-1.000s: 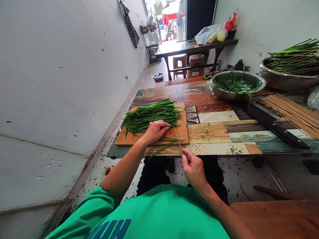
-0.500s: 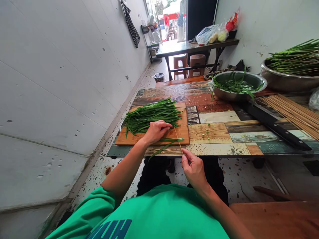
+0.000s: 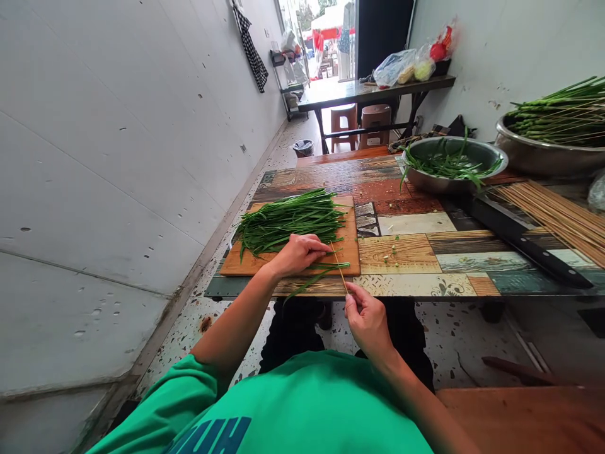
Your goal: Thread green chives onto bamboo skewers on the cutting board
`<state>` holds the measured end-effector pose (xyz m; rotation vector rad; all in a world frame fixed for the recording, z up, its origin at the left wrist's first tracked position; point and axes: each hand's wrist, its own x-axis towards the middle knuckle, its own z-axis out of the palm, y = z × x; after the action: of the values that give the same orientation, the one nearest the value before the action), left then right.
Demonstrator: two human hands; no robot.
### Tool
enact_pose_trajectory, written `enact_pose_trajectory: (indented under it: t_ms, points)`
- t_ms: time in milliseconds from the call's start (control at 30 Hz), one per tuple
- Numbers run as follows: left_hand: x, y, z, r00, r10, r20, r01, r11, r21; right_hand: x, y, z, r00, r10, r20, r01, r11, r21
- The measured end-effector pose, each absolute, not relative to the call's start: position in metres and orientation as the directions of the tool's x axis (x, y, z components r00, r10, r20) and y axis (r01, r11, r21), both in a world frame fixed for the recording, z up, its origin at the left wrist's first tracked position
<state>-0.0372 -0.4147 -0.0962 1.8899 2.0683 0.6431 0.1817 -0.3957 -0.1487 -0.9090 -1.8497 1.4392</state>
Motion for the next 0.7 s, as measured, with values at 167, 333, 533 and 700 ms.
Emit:
enact_pose_trajectory:
  t_ms: [167,333,533,700]
  points:
    - [-0.03,-0.424,-0.084,0.042,0.997,0.069,0.874,-0.07,0.481,0.179,-0.393,-0.148,-0.574,0.817,0.048,0.142,0.157,-0.977]
    - [-0.01,-0.44,-0.085,-0.125,0.977,0.172,0.943,0.063,0.326,0.183,-0.398,-0.142,-0.568,0.82,0.077,0.106,0.166,-0.98]
    - [-0.014,-0.47,-0.084,-0.177,0.975,0.137,0.979,0.16,0.125,0.196,-0.4,-0.127,-0.486,0.859,0.16,0.108,0.241,-0.965]
    - [-0.071,-0.507,-0.072,-0.27,0.963,0.006,0.963,0.27,0.005,0.19,-0.399,-0.139,-0.643,0.757,0.113,0.192,0.302,-0.934]
